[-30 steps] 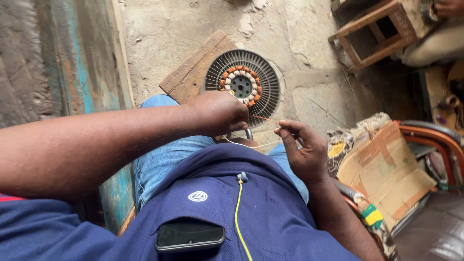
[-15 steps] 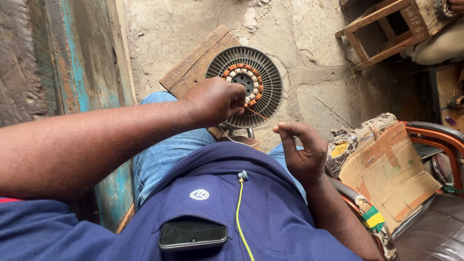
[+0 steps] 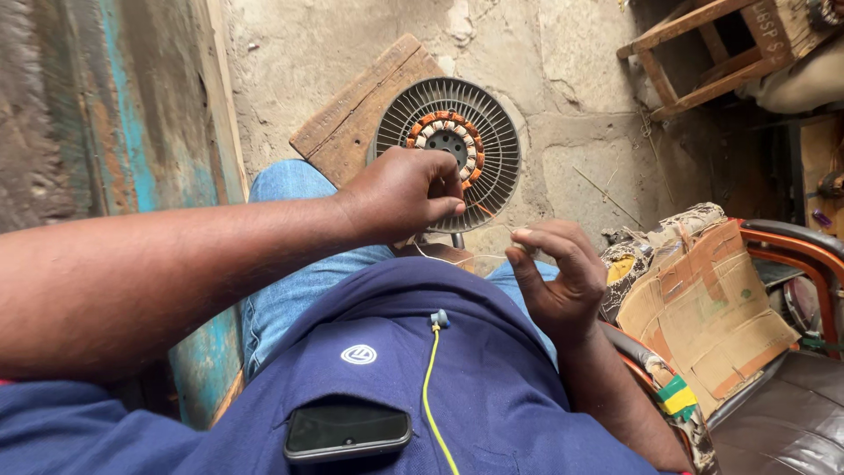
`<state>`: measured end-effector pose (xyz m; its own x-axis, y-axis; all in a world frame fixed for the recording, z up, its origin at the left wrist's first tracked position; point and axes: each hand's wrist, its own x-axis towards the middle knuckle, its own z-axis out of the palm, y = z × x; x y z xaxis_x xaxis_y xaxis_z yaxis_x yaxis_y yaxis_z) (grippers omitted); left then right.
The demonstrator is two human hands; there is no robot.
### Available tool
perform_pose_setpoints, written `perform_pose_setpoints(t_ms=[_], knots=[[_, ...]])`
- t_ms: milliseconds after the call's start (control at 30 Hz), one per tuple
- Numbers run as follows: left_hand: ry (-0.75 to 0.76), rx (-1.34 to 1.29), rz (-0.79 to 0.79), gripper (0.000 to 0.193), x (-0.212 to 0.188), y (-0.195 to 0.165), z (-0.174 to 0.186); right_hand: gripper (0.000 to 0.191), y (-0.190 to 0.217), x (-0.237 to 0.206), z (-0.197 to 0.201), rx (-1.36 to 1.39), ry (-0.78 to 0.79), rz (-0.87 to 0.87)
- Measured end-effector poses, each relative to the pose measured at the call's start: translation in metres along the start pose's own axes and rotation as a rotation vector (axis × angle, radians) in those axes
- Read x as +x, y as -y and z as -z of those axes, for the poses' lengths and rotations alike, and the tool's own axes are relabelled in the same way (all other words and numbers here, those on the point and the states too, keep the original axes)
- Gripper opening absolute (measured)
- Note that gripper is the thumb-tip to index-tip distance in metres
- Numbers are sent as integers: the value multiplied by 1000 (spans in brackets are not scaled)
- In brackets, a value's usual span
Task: The person sits on the floor and winds thin wire around the slots of a motor stator resting on a wooden block. They repeatedly thread the wire through the slots and pull it tight by hand.
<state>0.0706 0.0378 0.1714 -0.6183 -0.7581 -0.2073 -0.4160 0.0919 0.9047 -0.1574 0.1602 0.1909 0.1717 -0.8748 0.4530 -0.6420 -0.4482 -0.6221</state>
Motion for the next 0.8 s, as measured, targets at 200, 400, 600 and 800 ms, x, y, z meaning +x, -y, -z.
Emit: perform_pose_setpoints(t_ms=[200,400,600,800], knots=[[23,9,-43,19,2,1,5,22,-17,11,-11,95,37,-51],[57,3,62,20,10,3,16,22,-23,26,-12,288,40,-87],[57,-114,33,20,11,9,10,24,-16,29,-15,370,27,-43],[143,-182,49,19,15,15,1,23,-10,25,-7,278,29,0]])
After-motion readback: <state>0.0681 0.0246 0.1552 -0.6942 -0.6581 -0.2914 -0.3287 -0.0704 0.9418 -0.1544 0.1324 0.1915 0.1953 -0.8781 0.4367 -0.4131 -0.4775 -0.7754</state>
